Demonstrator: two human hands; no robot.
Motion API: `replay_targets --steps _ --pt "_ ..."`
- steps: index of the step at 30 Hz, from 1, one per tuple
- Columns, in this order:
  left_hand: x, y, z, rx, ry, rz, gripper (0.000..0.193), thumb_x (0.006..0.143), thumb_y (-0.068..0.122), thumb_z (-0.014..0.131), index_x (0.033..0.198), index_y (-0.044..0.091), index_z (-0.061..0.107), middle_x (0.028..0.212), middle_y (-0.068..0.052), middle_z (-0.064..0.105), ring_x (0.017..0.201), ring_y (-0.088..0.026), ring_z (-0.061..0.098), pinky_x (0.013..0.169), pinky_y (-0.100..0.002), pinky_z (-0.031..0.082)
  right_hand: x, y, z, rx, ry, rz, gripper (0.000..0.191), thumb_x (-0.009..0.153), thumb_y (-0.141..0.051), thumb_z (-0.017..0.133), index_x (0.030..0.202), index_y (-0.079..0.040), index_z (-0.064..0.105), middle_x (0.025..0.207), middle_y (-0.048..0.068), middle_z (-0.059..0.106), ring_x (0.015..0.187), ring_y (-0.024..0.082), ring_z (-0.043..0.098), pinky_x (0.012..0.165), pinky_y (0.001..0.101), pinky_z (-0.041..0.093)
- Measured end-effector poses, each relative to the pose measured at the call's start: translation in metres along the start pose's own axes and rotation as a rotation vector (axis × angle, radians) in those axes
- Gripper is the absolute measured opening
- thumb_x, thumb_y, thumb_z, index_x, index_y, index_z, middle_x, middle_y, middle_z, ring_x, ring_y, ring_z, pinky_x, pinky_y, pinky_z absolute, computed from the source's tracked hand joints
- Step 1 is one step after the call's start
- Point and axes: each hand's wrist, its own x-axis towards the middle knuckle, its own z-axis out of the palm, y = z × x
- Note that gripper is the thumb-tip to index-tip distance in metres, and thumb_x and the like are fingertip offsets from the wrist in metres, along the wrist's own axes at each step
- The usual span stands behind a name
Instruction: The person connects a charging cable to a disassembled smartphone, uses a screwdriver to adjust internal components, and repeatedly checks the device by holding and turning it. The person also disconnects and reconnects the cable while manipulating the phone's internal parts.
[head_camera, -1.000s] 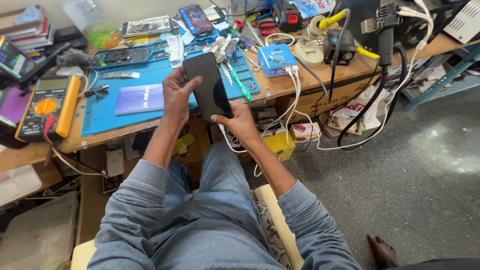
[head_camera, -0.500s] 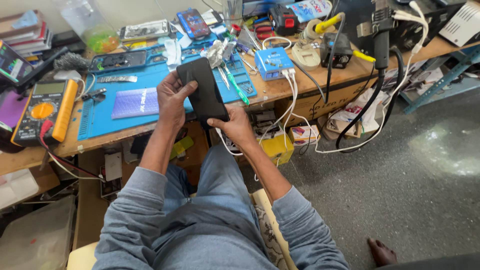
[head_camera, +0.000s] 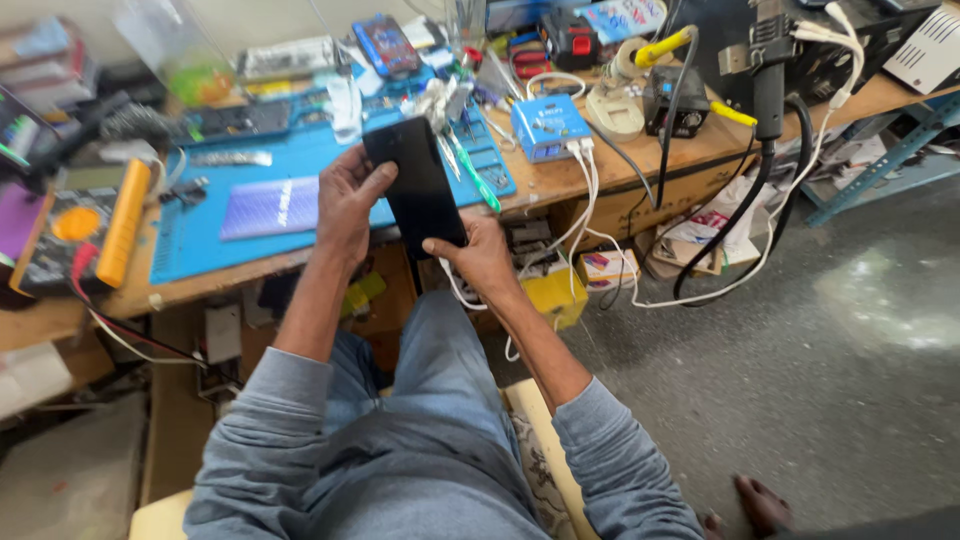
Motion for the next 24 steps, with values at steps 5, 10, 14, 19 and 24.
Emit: replay_targets --steps 5,10,14,19,24 --pt "-0.004 -0.021 -0.009 0.006 0.038 -0.056 0.029 0.093 0.004 0.076 0.121 0.0 0.071 0.106 -0.004 0.075 0.089 -0.009 0.069 0.083 -0.026 0.057 -0.01 0.008 -0.001 -0.153 0.031 0.024 0.025 0.084 -0.003 0.082 0.107 0.001 0.075 0.093 0.002 0.077 0.083 0.005 0.066 0.074 0.0243 0.055" --pt "-0.024 -0.042 0.008 -0.032 -0.002 -0.088 0.024 0.094 0.0 0.073 0.118 -0.002 0.071 0.109 -0.005 0.076 0.096 -0.009 0.07 0.09 -0.025 0.057 -0.042 0.022 -0.009 -0.089 0.074 0.077 0.018 0.087 -0.006 0.081 0.103 -0.002 0.074 0.088 0.0 0.076 0.078 0.005 0.066 0.071 0.0231 0.054" --pt "-0.039 -0.043 0.03 -0.035 0.032 -0.088 0.026 0.095 0.0 0.07 0.121 -0.002 0.068 0.11 -0.005 0.074 0.1 -0.009 0.07 0.093 -0.025 0.056 -0.056 0.03 -0.015 -0.077 0.127 0.183 0.017 0.089 -0.006 0.084 0.102 0.0 0.075 0.078 0.003 0.067 0.066 0.01 0.053 0.059 0.0272 0.043" --pt "-0.045 -0.043 0.047 0.095 0.119 -0.067 0.026 0.095 -0.002 0.068 0.121 -0.001 0.067 0.11 -0.004 0.072 0.101 -0.009 0.068 0.094 -0.024 0.055 -0.056 0.034 -0.026 -0.116 0.099 0.014 0.024 0.084 -0.004 0.082 0.107 -0.003 0.075 0.094 0.001 0.078 0.083 0.005 0.068 0.075 0.0217 0.056" --pt "-0.052 -0.046 0.05 0.059 0.122 -0.077 0.023 0.097 -0.002 0.069 0.12 -0.002 0.068 0.109 -0.005 0.074 0.1 -0.01 0.069 0.093 -0.025 0.056 -0.058 0.032 -0.032 -0.048 0.056 0.069 0.026 0.086 -0.004 0.081 0.11 -0.001 0.075 0.097 0.003 0.079 0.087 0.007 0.07 0.079 0.0251 0.058"
